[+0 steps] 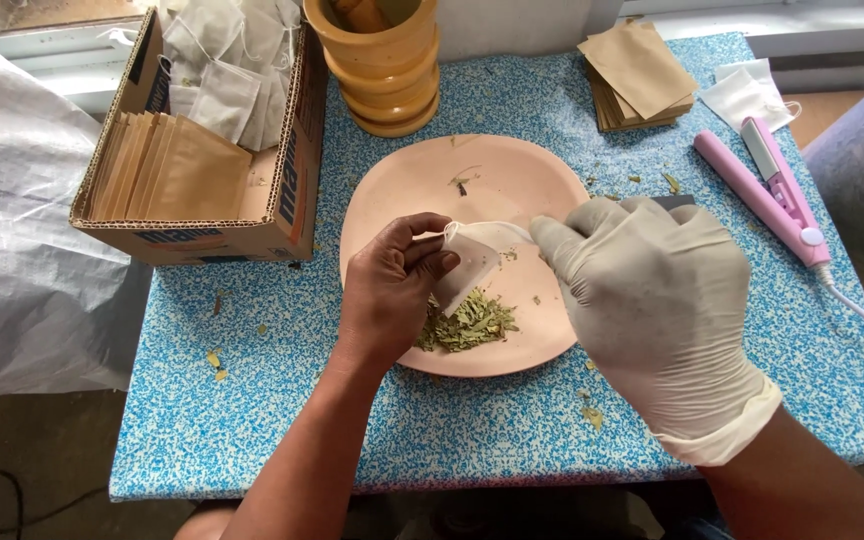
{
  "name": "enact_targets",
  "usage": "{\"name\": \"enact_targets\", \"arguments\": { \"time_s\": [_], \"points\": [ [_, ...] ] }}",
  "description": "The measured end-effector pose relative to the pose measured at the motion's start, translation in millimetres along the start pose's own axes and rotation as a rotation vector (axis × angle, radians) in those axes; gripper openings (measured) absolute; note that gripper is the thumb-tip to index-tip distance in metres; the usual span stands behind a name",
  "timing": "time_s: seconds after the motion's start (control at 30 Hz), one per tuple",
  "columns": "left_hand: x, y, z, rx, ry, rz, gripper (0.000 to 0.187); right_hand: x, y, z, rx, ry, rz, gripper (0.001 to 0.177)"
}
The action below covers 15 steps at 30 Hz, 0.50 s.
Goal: Filling small filter bags with dried tea leaves using a plastic spoon and weighing them on a digital scale for precise measurement.
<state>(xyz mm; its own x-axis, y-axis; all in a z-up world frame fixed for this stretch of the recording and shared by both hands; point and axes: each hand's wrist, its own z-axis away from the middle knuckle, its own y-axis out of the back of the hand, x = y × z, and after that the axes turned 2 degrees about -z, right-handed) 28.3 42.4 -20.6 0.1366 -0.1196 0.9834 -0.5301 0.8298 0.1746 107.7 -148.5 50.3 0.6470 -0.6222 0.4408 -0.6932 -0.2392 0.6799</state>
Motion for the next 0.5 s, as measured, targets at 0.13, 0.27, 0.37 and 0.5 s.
{"name": "enact_targets", "arguments": {
  "time_s": [0.13,0.27,0.37,0.5],
  "points": [
    [-5,0,-2,0.002,-0.011,0.021,0.034,-3,2,-3,0.027,0.033,0.055,0.023],
    [-8,1,-3,0.028,-0.019,0.021,0.035,0,0,-1,0.051,-0.021,-0.019,0.011],
    [-12,1,-6,0.036,-0.003,0.094,0.034,11,-5,-1,-0.009,-0.093,-0.133,0.014],
    [-6,3,-4,0.067,0.020,0.254,0.032,16,-28,-2,-0.214,-0.214,-0.337,0.029]
  ]
}}
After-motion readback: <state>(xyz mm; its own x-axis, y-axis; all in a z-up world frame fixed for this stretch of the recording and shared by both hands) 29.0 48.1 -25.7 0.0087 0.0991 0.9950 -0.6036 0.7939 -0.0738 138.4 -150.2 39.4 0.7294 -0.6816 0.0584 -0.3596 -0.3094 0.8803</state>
